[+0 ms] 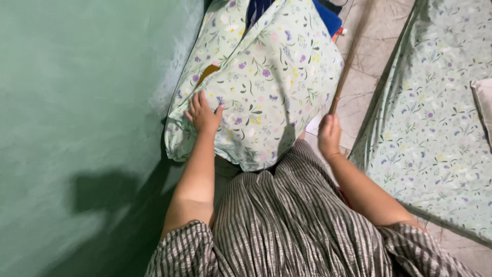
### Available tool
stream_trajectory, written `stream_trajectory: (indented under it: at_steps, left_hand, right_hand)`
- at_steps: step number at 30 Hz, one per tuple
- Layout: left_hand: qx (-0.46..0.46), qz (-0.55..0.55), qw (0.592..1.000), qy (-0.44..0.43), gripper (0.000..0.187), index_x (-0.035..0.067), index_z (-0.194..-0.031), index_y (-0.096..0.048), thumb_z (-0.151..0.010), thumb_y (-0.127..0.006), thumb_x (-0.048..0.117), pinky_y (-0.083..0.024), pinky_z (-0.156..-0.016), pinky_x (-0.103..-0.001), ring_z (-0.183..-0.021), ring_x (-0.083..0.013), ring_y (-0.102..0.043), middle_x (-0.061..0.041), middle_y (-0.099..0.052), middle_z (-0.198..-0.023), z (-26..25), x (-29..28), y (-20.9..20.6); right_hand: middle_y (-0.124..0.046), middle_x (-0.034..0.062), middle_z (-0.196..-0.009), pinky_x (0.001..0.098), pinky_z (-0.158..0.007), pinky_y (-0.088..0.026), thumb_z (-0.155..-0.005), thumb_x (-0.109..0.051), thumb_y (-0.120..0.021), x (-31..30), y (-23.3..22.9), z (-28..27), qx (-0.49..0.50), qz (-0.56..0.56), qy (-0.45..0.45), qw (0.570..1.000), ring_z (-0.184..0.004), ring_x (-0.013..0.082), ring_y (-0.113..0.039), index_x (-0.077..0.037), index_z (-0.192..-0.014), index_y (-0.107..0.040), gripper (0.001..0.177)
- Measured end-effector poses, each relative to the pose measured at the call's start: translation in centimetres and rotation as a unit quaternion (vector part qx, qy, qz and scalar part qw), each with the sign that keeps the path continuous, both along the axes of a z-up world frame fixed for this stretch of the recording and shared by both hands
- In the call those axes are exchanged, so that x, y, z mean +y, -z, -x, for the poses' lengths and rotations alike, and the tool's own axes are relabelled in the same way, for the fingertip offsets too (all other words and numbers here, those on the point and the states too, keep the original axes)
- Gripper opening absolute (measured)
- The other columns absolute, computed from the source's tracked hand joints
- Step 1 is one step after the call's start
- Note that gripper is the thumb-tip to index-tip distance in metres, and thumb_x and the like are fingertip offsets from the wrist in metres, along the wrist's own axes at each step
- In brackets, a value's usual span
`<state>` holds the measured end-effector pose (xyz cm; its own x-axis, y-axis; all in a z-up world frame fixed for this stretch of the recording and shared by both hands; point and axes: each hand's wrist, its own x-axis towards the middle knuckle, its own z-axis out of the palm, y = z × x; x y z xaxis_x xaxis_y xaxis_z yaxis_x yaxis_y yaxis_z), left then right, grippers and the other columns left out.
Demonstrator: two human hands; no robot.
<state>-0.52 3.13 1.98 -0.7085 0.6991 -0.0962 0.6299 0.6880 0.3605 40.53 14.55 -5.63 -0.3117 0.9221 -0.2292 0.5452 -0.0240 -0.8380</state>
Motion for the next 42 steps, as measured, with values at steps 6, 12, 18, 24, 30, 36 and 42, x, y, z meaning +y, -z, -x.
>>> stream_trajectory:
  at_steps: [6, 12, 18, 24, 30, 36, 42]
  left_hand:
    - [-0.023, 0.054, 0.998, -0.018, 0.080, 0.011, -0.143, -0.043, -0.086, -0.072, 0.059, -0.035, -0.110, -0.055, -0.132, -0.0398, -0.048, -0.019, -0.049, -0.144, 1.5, 0.4, 1.2]
    - [-0.049, 0.032, 0.998, 0.033, 0.056, 0.007, -0.123, -0.051, -0.097, -0.060, 0.056, -0.051, -0.082, -0.059, -0.101, -0.0482, -0.065, -0.024, -0.068, -0.116, 2.2, -2.3, 2.9]
    - [-0.069, 0.018, 0.997, 0.004, 0.055, 0.008, -0.127, -0.050, -0.097, -0.057, 0.054, -0.050, -0.075, -0.061, -0.092, -0.0521, -0.065, -0.028, -0.070, -0.103, 1.1, -8.7, 3.9]
    - [-0.058, 0.011, 0.998, -0.004, 0.055, 0.007, -0.126, -0.050, -0.100, -0.055, 0.055, -0.050, -0.076, -0.062, -0.090, -0.0546, -0.065, -0.031, -0.070, -0.101, 0.8, -14.3, 7.2]
    - [-0.073, 0.016, 0.997, -0.036, 0.056, 0.008, -0.129, -0.050, -0.099, -0.054, 0.055, -0.050, -0.076, -0.062, -0.090, -0.0545, -0.065, -0.031, -0.069, -0.101, -0.2, -16.5, 9.4]
    - [-0.096, 0.018, 0.994, -0.046, 0.057, 0.008, -0.131, -0.049, -0.099, -0.053, 0.055, -0.050, -0.076, -0.062, -0.093, -0.0538, -0.064, -0.030, -0.069, -0.105, -0.4, -16.1, 9.0]
    - [-0.081, 0.072, 0.993, -0.047, 0.055, 0.009, -0.130, -0.051, -0.100, -0.052, 0.056, -0.050, -0.084, -0.060, -0.105, -0.0498, -0.063, -0.026, -0.068, -0.119, -0.2, -14.2, 6.2]
  right_hand:
    - [-0.069, 0.0215, -0.100, 0.0480, -0.093, -0.049, -0.106, -0.041, -0.039, -1.9, -5.1, 3.1, -0.221, 0.117, -0.275, 0.928, -0.101, 0.0386, -0.066, -0.005, -0.115, -0.064, 0.044]
    - [-0.068, 0.0266, -0.094, 0.0503, -0.086, -0.053, -0.109, -0.037, -0.038, -0.5, -3.4, 2.4, -0.121, -0.052, -0.137, 0.982, -0.093, 0.0449, -0.066, -0.003, -0.116, -0.061, 0.041]
    - [-0.067, 0.0299, -0.102, 0.0526, -0.092, -0.050, -0.110, -0.040, -0.035, 6.6, 0.3, -1.7, -0.280, 0.061, 0.033, 0.957, -0.100, 0.0476, -0.065, -0.003, -0.118, -0.064, 0.048]
    - [-0.066, 0.0335, -0.110, 0.0549, -0.098, -0.047, -0.111, -0.043, -0.032, 4.4, -2.2, 0.3, -0.246, -0.025, -0.079, 0.966, -0.107, 0.0503, -0.062, -0.003, -0.120, -0.068, 0.055]
    - [-0.067, 0.0301, -0.116, 0.0548, -0.100, -0.045, -0.110, -0.044, -0.030, 7.0, 1.0, -2.7, -0.299, 0.049, 0.002, 0.953, -0.110, 0.0473, -0.063, -0.005, -0.120, -0.066, 0.054]
    - [-0.066, 0.0291, -0.122, 0.0550, -0.105, -0.043, -0.113, -0.044, -0.025, 4.6, 2.0, -1.7, -0.233, -0.027, -0.155, 0.960, -0.115, 0.0460, -0.062, -0.004, -0.120, -0.065, 0.057]
    - [-0.066, 0.0309, -0.117, 0.0551, -0.099, -0.046, -0.106, -0.043, -0.035, 2.1, 2.1, -0.3, -0.255, 0.045, -0.083, 0.962, -0.112, 0.0472, -0.062, -0.002, -0.121, -0.062, 0.051]
